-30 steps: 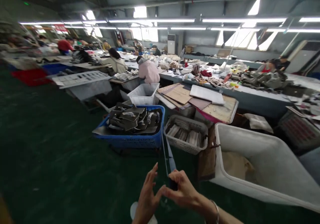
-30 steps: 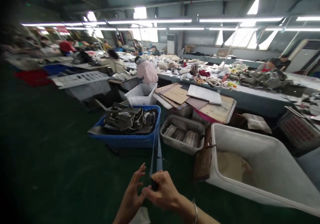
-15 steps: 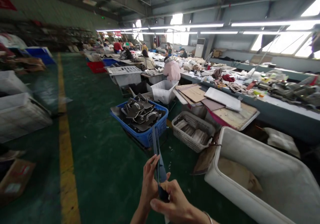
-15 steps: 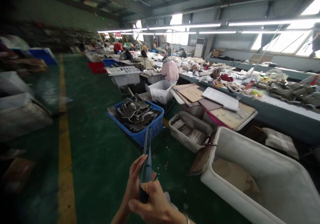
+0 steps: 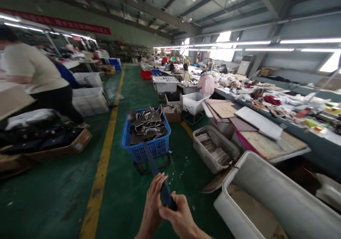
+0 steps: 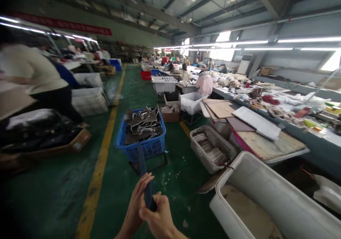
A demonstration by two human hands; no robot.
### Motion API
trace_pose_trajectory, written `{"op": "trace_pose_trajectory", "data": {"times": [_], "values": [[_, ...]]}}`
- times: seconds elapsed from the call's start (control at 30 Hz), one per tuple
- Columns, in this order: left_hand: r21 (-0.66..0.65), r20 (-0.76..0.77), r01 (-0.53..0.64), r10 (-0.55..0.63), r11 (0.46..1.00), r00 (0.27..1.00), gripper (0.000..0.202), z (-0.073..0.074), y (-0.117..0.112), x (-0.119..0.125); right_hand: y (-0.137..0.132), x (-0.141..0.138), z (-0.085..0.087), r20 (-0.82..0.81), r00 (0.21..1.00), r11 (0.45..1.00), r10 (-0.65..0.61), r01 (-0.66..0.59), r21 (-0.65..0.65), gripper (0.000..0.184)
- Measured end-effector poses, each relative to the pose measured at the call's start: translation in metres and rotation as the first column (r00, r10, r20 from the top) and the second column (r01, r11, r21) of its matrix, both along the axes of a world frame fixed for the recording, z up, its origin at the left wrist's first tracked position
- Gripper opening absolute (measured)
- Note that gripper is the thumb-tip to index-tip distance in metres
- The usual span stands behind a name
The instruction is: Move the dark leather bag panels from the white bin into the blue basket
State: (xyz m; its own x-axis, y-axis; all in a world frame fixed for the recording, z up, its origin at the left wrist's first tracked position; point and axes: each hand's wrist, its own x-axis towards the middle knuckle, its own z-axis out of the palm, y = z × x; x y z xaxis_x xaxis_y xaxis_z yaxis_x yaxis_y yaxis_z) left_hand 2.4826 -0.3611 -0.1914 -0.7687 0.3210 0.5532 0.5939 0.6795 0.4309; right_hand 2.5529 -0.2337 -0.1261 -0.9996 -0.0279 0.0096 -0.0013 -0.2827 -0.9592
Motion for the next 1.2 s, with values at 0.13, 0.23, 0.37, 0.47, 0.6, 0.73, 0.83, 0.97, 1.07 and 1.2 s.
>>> {"op": "trace_pose_trajectory", "data": {"times": [0.13,0.23,0.37,0.47,0.6,0.73,0.83,0.97,1.07,1.2], "values": [[-0.028,0.068,-0.114,0.116,0.993,0.991,0.07,0.002,0.04,0.071,0.051,0.051,-0.001,0.102,0.994,0.999,-0.048,0.049,-0.003,0.02],[0.004,0.088,-0.194,0.193,0.981,0.977,0.076,0.013,0.078,0.119,0.091,0.091,0.005,0.103,0.995,1.0,0.005,-0.003,-0.012,0.02],[0.285,0.163,-0.197,0.155,0.938,0.974,0.052,0.023,0.116,0.168,0.122,0.138,0.014,0.029,0.992,0.99,0.126,-0.124,-0.068,0.022],[0.429,0.191,-0.193,0.121,0.882,0.974,0.028,0.02,0.127,0.199,0.133,0.17,0.016,-0.024,0.968,0.965,0.248,-0.249,-0.078,0.022],[0.607,0.252,-0.311,0.193,0.731,0.948,0.03,0.007,0.131,0.242,0.15,0.215,-0.004,-0.067,0.94,0.94,0.334,-0.338,-0.054,0.032],[0.761,0.291,-0.381,0.248,0.524,0.924,0.047,0.013,0.125,0.289,0.161,0.257,-0.045,0.192,0.899,0.918,0.394,-0.394,-0.036,0.057],[0.826,0.292,-0.38,0.262,0.416,0.92,0.049,0.035,0.113,0.324,0.155,0.277,-0.075,0.393,0.784,0.869,0.48,-0.486,-0.091,0.064],[0.859,0.338,-0.403,0.242,0.315,0.91,0.055,0.057,0.101,0.363,0.117,0.273,-0.098,0.488,0.669,0.804,0.56,-0.582,-0.123,0.056],[0.854,0.408,-0.455,0.22,0.252,0.886,0.057,0.058,0.097,0.386,0.069,0.247,-0.102,0.524,0.585,0.738,0.619,-0.662,-0.132,0.049],[0.829,0.502,-0.532,0.188,0.171,0.844,0.06,0.052,0.093,0.406,-0.02,0.2,-0.085,0.517,0.487,0.619,0.704,-0.778,-0.109,0.045]]}}
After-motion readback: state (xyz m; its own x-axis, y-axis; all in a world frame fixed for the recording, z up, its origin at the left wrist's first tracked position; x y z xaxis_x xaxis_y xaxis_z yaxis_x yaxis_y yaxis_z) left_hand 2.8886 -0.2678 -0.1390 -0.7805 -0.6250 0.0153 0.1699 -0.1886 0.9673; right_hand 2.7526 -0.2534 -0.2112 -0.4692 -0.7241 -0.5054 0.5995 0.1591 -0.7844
